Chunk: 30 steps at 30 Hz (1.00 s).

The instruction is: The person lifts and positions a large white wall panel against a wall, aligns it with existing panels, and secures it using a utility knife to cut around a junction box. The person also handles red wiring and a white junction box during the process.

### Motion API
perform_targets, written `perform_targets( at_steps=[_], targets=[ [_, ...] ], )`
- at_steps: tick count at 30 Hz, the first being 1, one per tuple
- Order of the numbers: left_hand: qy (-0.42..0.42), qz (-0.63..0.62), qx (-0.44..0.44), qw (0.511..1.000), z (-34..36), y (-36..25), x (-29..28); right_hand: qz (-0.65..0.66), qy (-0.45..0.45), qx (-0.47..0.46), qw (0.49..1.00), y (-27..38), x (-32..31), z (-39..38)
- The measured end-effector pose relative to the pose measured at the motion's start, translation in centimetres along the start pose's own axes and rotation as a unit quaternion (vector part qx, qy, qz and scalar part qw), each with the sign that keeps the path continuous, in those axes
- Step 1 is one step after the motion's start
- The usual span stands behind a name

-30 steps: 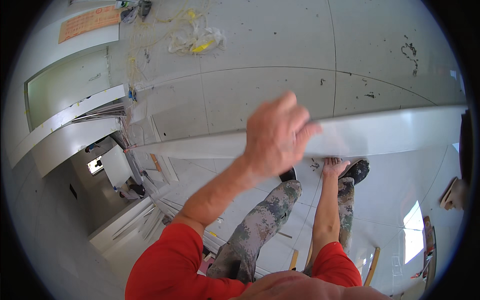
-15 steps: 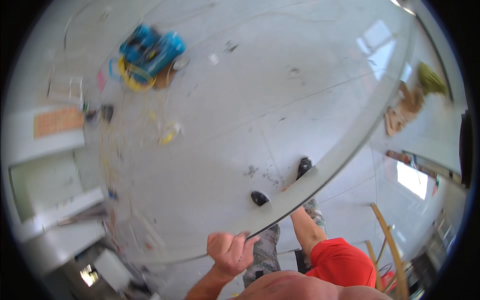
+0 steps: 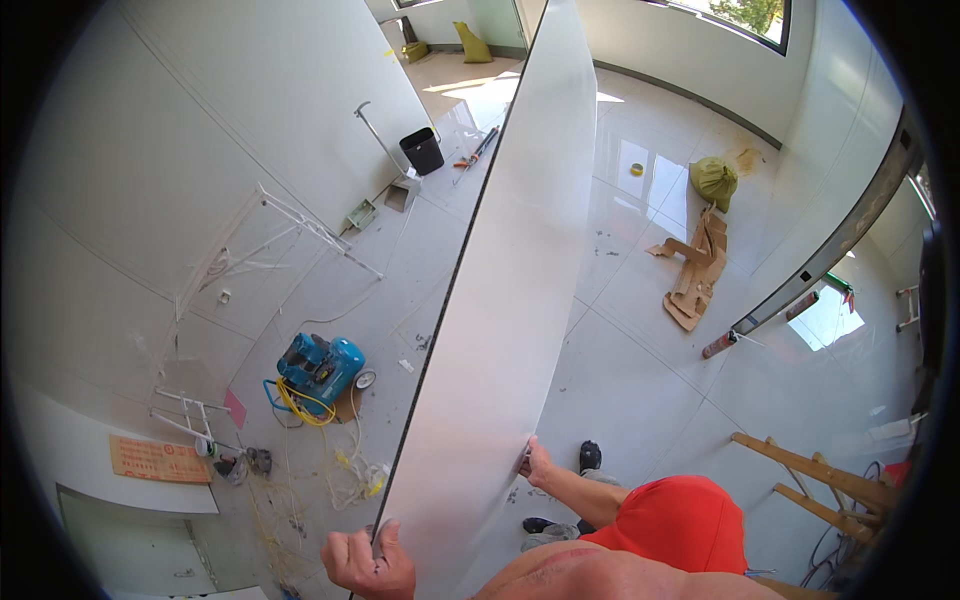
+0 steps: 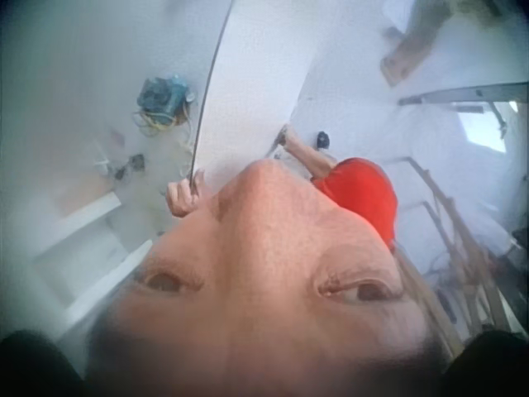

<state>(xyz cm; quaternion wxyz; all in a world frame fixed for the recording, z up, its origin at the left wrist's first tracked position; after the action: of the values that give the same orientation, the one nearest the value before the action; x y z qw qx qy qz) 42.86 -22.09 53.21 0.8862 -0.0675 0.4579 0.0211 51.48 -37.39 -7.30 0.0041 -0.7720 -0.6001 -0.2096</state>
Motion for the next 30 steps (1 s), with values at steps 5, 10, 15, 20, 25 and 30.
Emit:
perform_targets(
  at_steps=[5, 10, 15, 20, 25, 30],
  targets=[
    [-0.094, 0.017, -0.008, 0.995, 8.0, -4.9, -5.3, -0.011, 0.109, -0.012, 0.994, 10.4, 4.9, -5.0],
    [-0.178, 0.033, -0.005, 0.983, 15.0, -9.0, -8.1, -0.045, 0.229, -0.06, 0.97, 21.9, 9.0, -8.2],
    [-0.211, 0.053, -0.006, 0.976, 22.1, -10.8, -7.2, -0.021, 0.284, -0.15, 0.947, 35.0, 12.5, -10.3],
    [-0.221, 0.033, -0.017, 0.974, 30.2, -13.8, -2.0, 0.086, 0.342, -0.227, 0.908, 49.3, 16.8, -11.0],
    [-0.257, 0.005, -0.021, 0.966, 39.4, -13.7, 3.8, 0.153, 0.323, -0.227, 0.906, 62.6, 17.5, -8.1],
    [-0.295, -0.052, -0.053, 0.952, 47.4, -14.8, 9.0, 0.142, 0.256, -0.25, 0.923, 73.1, 18.0, -5.6]
  ],
)
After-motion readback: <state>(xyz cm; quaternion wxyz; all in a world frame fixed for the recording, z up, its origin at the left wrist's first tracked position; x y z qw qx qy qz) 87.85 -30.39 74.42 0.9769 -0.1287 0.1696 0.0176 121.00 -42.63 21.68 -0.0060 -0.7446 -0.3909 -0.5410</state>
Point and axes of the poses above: each hand's wrist, its own z-axis towards the middle knuckle, its own x-axis out of the palm, y = z × x, the point moved 8 cm from there along z, towards the middle knuckle, and after that the axes turned 9 degrees about -z, right-handed, at the moved point
